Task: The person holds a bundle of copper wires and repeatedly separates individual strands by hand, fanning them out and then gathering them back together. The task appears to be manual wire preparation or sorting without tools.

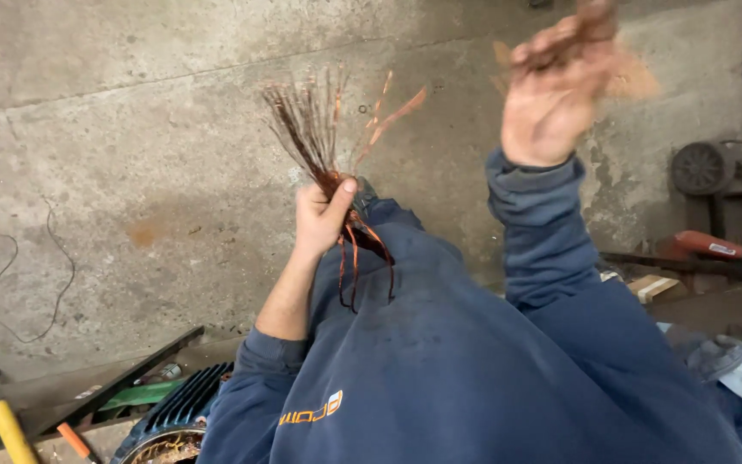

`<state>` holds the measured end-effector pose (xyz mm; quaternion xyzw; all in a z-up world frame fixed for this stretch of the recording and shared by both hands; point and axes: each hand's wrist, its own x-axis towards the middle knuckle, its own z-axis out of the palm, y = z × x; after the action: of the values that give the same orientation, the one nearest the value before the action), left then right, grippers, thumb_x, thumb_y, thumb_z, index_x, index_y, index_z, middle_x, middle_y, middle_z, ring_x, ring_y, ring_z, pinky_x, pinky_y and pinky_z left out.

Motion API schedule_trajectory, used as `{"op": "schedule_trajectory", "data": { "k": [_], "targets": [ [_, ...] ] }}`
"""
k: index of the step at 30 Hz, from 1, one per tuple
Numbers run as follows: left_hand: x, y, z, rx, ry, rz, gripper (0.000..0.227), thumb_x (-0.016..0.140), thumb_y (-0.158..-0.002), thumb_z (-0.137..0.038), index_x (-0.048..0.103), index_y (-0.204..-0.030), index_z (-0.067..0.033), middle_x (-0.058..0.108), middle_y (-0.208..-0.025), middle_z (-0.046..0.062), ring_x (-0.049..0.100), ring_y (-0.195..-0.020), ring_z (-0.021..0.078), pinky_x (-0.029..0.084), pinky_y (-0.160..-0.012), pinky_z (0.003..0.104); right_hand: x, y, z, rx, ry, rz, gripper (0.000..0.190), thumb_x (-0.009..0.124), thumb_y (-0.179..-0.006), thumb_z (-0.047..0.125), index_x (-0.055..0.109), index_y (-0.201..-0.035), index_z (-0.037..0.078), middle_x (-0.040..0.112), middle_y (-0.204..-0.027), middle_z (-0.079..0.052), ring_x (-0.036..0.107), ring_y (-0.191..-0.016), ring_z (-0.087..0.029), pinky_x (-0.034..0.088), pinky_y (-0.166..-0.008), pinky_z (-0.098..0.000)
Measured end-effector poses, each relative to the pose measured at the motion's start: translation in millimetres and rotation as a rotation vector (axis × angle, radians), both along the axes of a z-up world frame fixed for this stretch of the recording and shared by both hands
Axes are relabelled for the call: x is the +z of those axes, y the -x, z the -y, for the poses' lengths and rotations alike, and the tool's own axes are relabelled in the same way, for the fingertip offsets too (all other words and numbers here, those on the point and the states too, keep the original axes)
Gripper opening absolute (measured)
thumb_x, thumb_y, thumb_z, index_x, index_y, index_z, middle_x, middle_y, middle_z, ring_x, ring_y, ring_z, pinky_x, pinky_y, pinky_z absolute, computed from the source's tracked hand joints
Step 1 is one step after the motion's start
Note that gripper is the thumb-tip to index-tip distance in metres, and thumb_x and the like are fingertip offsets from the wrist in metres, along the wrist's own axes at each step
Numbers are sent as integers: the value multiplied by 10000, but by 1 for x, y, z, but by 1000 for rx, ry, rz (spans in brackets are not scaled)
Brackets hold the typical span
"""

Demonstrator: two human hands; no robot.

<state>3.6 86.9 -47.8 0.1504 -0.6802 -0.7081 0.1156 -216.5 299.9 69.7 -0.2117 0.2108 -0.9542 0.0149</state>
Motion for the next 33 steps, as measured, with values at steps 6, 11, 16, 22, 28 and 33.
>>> {"op": "schedule_trajectory", "data": {
  "k": [6,11,16,22,28,33],
  "targets": [
    [4,4,-7,-64,46,-109,224,684,-1030,-219,737,-975,-9,615,-729,-58,536,-672,27,450,-591,222,-98,-65,23,475,-518,45,410,812,-930,115,595,-1277,84,667,-1272,-58,664,-1063,-159,574,-922,-329],
    [3,0,-5,-76,-19,-68,212,684,-1028,-208,729,-979,-7,625,-744,-63,539,-674,30,447,-588,221,-101,-88,42,456,-700,-51,308,772,-954,83,656,-1229,8,660,-1195,-48,658,-1082,-152,556,-978,-322],
    [-1,-2,-2,-56,-87,-69,220,696,-1031,-211,724,-978,1,602,-748,-64,511,-674,31,420,-583,222,-113,-85,54,313,-667,-123,108,778,-1029,6,677,-1044,-31,672,-1068,-55,677,-1100,-175,565,-958,-331],
    [-3,-5,2,-27,-20,-111,243,679,-1051,-227,726,-999,6,641,-774,-45,544,-680,38,442,-604,220,-119,-86,57,457,-629,79,115,730,-997,61,665,-1040,-24,747,-1007,-101,681,-851,-139,573,-773,-299],
    [-1,-1,1,-34,-173,-26,259,686,-1010,-260,713,-990,-4,645,-714,-37,576,-592,52,466,-548,228,-122,-83,53,403,-753,25,154,705,-1015,84,688,-1086,-51,750,-959,-91,688,-844,-137,582,-785,-289],
    [-5,-1,1,-30,-91,-60,273,697,-1021,-265,732,-1001,4,644,-746,-38,551,-639,42,445,-571,226,-100,-82,56,483,-668,-28,242,750,-995,119,665,-1173,-20,712,-1134,-76,691,-995,-139,577,-880,-295]
  ]
}}
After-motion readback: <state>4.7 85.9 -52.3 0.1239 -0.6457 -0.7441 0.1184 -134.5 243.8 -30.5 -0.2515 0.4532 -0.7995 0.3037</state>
